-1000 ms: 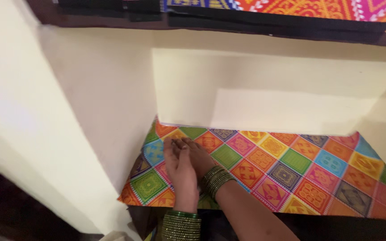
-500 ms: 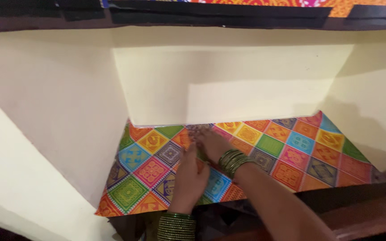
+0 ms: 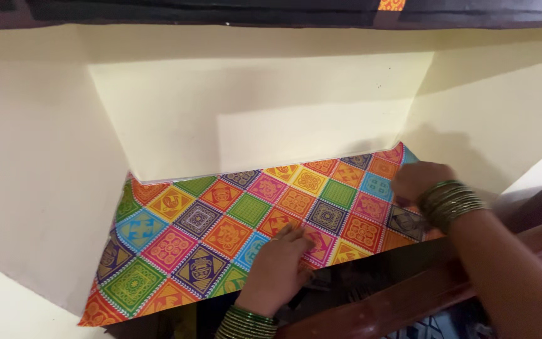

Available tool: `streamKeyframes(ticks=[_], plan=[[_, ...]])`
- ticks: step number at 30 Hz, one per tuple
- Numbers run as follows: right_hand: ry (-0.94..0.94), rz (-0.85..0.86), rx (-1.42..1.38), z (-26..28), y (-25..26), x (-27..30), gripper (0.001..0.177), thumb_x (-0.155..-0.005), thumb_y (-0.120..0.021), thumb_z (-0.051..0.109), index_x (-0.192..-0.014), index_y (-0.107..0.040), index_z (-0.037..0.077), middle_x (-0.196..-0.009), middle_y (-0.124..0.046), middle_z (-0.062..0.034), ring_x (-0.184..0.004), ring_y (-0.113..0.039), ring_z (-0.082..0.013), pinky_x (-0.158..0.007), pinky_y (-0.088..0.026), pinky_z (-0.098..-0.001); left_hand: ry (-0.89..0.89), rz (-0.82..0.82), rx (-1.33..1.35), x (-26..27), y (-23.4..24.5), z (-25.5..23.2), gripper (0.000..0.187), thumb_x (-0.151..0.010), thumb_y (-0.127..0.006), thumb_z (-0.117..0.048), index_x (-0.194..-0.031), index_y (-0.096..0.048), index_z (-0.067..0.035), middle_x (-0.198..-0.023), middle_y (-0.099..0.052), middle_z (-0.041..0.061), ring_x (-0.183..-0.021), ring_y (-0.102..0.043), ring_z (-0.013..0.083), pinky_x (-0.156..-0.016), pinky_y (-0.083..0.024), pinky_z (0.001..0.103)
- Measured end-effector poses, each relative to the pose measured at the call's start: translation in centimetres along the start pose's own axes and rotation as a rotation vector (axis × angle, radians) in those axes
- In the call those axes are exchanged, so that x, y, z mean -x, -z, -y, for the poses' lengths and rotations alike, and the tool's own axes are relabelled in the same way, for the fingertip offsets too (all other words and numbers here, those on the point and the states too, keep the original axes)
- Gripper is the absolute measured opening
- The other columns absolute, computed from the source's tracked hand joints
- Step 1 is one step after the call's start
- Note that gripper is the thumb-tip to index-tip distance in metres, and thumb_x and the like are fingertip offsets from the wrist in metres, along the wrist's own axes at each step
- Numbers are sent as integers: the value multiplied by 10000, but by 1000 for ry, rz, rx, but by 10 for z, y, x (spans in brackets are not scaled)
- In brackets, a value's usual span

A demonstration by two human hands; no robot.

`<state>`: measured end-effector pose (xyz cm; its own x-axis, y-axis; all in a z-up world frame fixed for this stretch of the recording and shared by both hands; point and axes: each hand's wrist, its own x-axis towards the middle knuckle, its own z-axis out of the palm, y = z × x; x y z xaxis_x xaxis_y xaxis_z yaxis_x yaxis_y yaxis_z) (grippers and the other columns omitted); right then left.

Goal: The person wipes a shelf with a cloth and then wipes and places a clipboard and several notebooks on the shelf.

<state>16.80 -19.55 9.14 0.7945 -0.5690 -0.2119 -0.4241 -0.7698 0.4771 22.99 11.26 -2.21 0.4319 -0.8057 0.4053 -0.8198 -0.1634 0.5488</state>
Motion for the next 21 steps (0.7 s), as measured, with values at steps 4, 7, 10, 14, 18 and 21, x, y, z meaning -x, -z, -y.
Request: streamKeyframes(ticks=[4,7,10,14,18,21], plan=[[-190,232,6,-23,-6,20,507,-895,-652,662,-948,-852,199,-1051,-834,-27,-1011,-770,-173,-974,-578,-378,-30,-21,1,0,-4,5,387,-726,-832,-142,-1088,-700,-105,-1371,-626,160,-1348,-498,410,-1081,-424,483],[-156,376,184,-34,-32,20,514,-797,-812,655,-1119,-776,257,-1168,-766,5,-1089,-727,-154,-1009,-567,-349,-29,-19,13,1,-6,8,368,-729,-818,-134,-1079,-707,-107,-1345,-650,132,-1338,-517,399,-1058,-448,471],[-148,447,280,-34,-59,1,695,-784,-827,701,-1257,-708,206,-1224,-738,-1,-1126,-709,-154,-1012,-557,-359,-76,-54,-11,1,-9,10,374,-717,-816,-130,-1076,-713,-109,-1334,-658,125,-1316,-540,391,-1078,-449,471],[-170,404,243,-41,-77,-16,669,-771,-848,628,-1273,-724,205,-1236,-745,-16,-1148,-709,-164,-993,-567,-348,-64,-37,5,3,-6,10,373,-738,-815,-146,-1093,-705,-108,-1366,-637,128,-1332,-515,399,-1034,-452,487],[-193,329,166,-49,-94,-24,640,-784,-844,591,-1268,-725,191,-1230,-754,-22,-1146,-724,-164,-981,-580,-348,-34,-13,-5,2,-7,10,389,-758,-817,-173,-1121,-694,-107,-1407,-594,145,-1357,-480,408,-1025,-438,502],[-187,294,184,-49,-96,-25,500,-853,-767,516,-1240,-742,201,-1206,-776,-10,-1111,-752,-160,-944,-612,-361,-13,7,-4,2,-6,11,397,-774,-816,-197,-1141,-688,-113,-1428,-584,132,-1379,-469,402,-1035,-438,500]])
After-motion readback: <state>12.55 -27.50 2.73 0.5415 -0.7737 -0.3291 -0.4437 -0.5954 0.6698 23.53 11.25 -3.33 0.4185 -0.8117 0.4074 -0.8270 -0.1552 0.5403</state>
